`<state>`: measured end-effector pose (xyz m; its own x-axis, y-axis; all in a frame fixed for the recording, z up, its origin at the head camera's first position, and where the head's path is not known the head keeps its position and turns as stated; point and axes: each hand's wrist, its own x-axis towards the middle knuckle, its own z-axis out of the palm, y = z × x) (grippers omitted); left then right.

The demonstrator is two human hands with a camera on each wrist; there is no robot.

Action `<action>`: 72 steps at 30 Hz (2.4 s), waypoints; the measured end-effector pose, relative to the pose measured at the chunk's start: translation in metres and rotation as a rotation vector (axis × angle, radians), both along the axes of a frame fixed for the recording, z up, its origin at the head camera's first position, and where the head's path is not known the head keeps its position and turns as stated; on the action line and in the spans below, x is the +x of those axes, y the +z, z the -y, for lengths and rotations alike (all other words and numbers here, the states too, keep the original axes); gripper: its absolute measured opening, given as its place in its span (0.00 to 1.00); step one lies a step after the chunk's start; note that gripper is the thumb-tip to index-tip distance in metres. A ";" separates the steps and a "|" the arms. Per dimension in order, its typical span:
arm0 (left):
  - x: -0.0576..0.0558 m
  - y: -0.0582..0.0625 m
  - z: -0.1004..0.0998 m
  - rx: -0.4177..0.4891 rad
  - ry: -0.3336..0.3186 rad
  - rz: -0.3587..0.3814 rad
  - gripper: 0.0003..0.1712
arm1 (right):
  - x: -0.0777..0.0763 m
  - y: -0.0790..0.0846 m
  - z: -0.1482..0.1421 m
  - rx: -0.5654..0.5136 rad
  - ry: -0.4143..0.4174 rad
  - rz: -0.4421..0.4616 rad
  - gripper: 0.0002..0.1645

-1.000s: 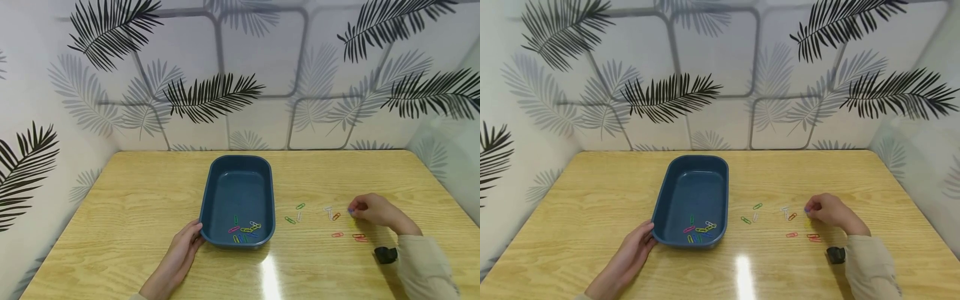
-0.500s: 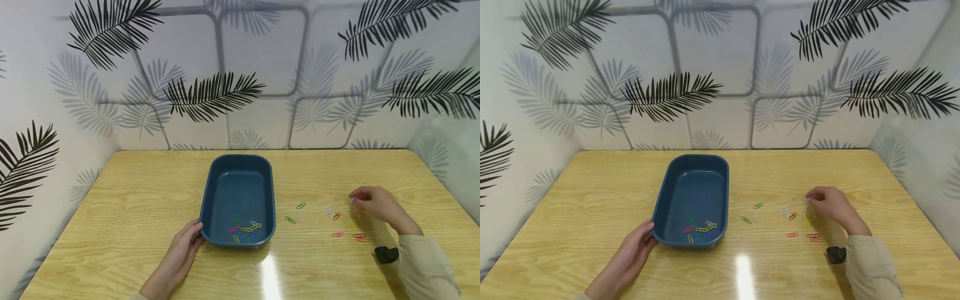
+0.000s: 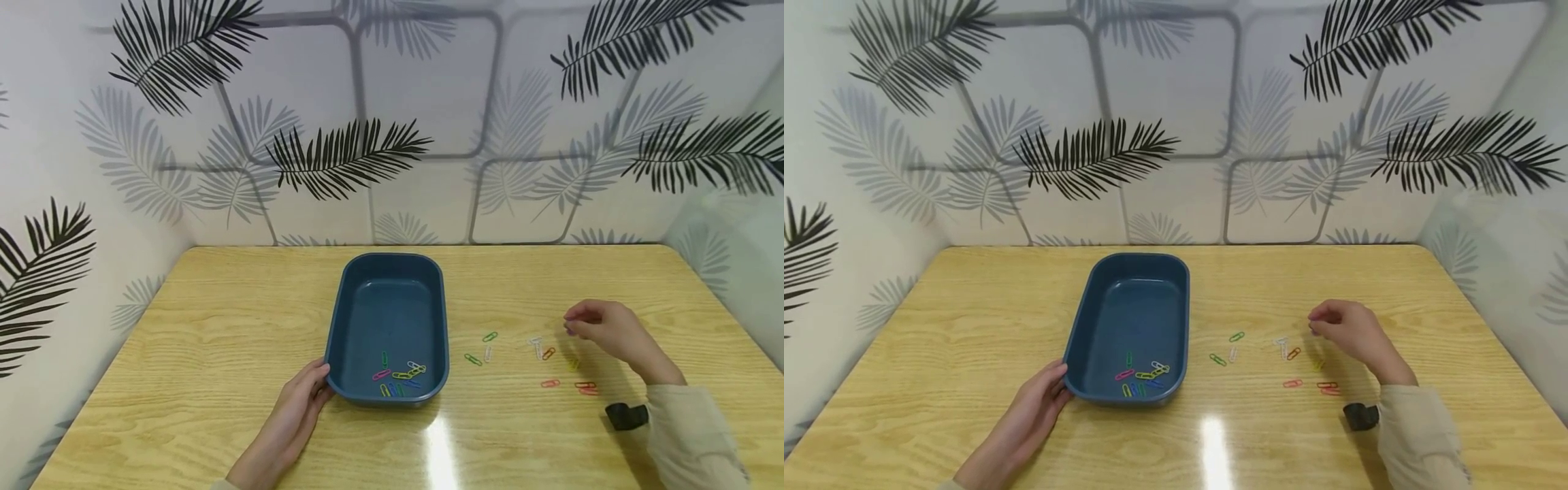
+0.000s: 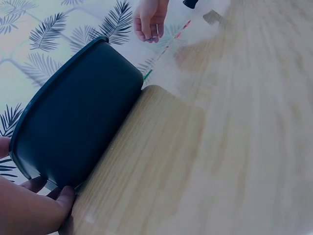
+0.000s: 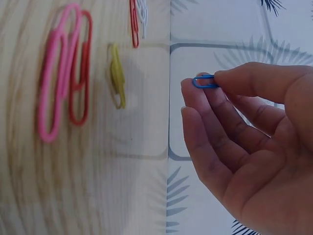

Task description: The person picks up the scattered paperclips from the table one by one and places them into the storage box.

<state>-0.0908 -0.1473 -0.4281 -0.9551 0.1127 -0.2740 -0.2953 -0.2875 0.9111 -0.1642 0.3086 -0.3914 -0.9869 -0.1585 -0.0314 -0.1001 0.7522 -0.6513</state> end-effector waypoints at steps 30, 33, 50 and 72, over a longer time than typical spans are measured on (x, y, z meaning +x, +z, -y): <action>0.000 -0.001 -0.001 -0.002 0.005 -0.011 0.28 | 0.013 0.009 0.053 -0.191 0.089 -0.020 0.07; 0.000 -0.001 -0.001 -0.001 0.003 -0.014 0.28 | 0.014 0.006 0.059 -0.188 0.089 -0.030 0.06; 0.001 -0.003 -0.004 0.003 0.010 -0.033 0.27 | 0.033 0.019 0.105 -0.392 0.156 -0.005 0.05; 0.000 -0.001 0.000 0.000 -0.006 -0.017 0.28 | 0.033 0.032 0.175 -0.533 0.257 0.056 0.08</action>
